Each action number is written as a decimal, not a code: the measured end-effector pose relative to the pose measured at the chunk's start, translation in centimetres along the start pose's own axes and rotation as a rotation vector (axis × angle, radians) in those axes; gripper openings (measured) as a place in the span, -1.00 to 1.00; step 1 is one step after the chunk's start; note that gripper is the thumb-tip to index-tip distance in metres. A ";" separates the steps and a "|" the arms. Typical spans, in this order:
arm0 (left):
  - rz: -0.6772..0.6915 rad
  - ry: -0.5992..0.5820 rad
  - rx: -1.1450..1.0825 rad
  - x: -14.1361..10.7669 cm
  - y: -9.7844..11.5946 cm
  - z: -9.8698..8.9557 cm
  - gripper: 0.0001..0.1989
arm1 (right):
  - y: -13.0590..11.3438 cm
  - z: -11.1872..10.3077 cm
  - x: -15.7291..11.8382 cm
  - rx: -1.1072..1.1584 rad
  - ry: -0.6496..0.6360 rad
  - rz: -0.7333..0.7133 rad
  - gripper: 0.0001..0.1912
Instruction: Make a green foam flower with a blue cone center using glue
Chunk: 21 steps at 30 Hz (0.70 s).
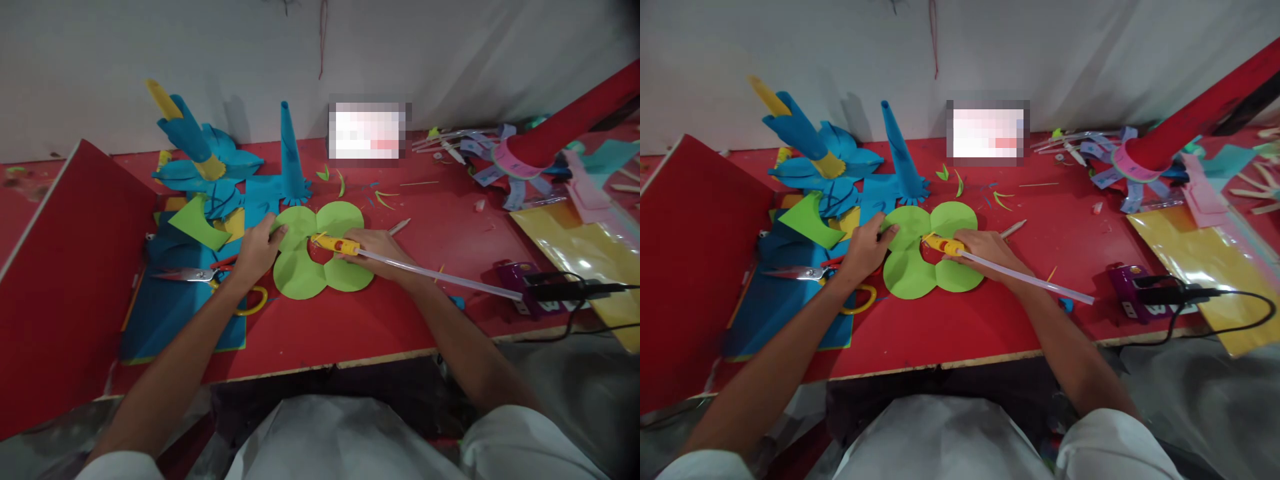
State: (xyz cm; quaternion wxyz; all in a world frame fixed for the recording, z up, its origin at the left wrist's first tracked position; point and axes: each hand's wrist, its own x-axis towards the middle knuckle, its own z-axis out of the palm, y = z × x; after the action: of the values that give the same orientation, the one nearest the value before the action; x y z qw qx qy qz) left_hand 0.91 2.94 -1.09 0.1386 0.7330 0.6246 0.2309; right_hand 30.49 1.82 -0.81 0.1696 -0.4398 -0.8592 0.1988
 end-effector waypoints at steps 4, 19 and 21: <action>-0.003 -0.008 -0.003 0.0 0.0 0.0 -0.85 | 0.1 0.0 0.0 -0.032 0.023 0.002 -0.42; 0.005 0.034 -0.080 -0.1 0.2 -0.3 -0.72 | 0.6 -1.2 -0.2 -0.044 0.010 0.062 -0.42; -0.003 0.052 -0.074 -0.1 0.2 -0.3 -0.72 | 0.6 -1.3 -0.3 -0.041 0.010 0.066 -0.43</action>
State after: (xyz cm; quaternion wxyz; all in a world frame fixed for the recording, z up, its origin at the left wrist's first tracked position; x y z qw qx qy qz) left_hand 0.93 2.81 -0.74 0.1496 0.7204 0.6200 0.2725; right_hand 31.68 2.17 -0.02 0.1582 -0.4721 -0.8474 0.1845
